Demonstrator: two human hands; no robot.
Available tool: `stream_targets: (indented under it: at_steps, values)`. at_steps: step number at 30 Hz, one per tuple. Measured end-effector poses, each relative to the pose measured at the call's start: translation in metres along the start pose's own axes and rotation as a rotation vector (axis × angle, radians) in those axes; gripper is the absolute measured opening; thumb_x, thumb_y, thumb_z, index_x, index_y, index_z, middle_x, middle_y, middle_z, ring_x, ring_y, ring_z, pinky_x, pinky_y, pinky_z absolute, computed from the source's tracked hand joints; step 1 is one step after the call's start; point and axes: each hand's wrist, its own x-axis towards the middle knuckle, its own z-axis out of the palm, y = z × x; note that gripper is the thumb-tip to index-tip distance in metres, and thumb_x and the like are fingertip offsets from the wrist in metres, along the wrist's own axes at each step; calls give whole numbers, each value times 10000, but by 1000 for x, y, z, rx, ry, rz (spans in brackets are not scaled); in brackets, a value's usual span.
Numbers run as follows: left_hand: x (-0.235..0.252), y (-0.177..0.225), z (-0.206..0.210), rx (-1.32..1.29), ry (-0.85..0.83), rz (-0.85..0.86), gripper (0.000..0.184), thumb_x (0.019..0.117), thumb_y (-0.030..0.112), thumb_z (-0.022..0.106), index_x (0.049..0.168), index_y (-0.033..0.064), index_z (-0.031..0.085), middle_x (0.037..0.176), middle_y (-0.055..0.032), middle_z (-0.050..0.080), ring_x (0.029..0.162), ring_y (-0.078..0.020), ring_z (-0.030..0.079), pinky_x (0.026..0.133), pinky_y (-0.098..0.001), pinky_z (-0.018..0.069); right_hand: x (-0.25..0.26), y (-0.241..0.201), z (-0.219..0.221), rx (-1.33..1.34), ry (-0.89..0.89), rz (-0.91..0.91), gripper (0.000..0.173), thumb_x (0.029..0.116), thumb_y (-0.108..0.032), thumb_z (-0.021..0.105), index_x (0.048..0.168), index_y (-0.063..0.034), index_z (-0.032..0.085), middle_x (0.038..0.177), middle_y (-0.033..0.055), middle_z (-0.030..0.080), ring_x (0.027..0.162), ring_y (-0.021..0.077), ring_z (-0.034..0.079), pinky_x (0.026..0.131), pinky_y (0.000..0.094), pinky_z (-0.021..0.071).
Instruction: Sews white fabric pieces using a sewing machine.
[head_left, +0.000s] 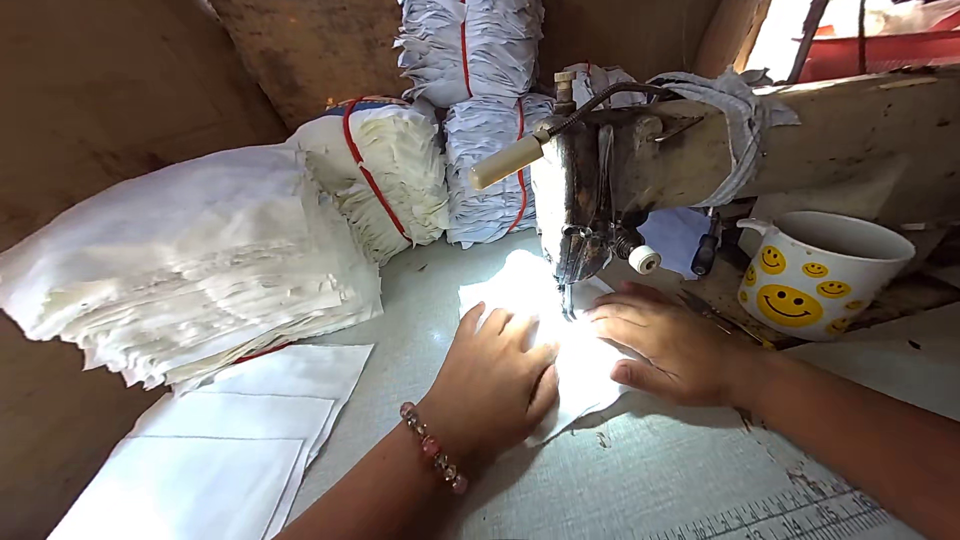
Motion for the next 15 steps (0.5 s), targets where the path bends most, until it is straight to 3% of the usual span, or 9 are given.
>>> stream_targets:
  at_steps: [3, 5, 8, 11, 15]
  values:
    - [0, -4, 3, -105, 86, 124, 257, 955, 191, 525, 1049, 172, 763, 1075, -15, 754, 1003, -206, 717, 843, -416, 577, -1, -1, 2, -47, 0, -26, 733, 1050, -636, 210, 1236, -125, 701, 1316, 33, 685, 1309, 203, 594, 1144, 491, 412]
    - [1, -3, 4, -157, 82, 149, 247, 943, 130, 533, 1039, 144, 760, 1025, -11, 763, 966, -200, 727, 802, -384, 586, -3, 0, 4, -43, 92, -133, 704, 1058, -615, 234, 1186, -117, 714, 1196, 61, 722, 1199, 199, 660, 1086, 430, 481]
    - [2, -1, 5, -142, 76, 127, 261, 942, 139, 522, 1039, 133, 765, 1029, -20, 772, 971, -211, 735, 787, -389, 589, -3, 2, 5, 0, 107, -223, 688, 1071, -598, 230, 1106, -96, 699, 1083, 76, 720, 1115, 200, 678, 1044, 395, 506]
    - [1, 3, 6, -98, 45, 79, 325, 952, 213, 489, 1082, 118, 770, 1081, -40, 773, 1033, -229, 732, 836, -429, 584, -3, 2, 6, -3, 86, -165, 713, 1061, -608, 244, 1100, -77, 720, 1121, 80, 730, 1147, 214, 673, 1036, 399, 510]
    - [2, 6, 4, -56, -80, 6, 487, 1011, 294, 336, 1199, 91, 737, 1205, -71, 747, 1177, -255, 684, 947, -466, 534, -2, 1, 6, -42, 74, -115, 712, 1048, -622, 264, 1128, -84, 724, 1151, 82, 716, 1165, 217, 657, 1036, 391, 505]
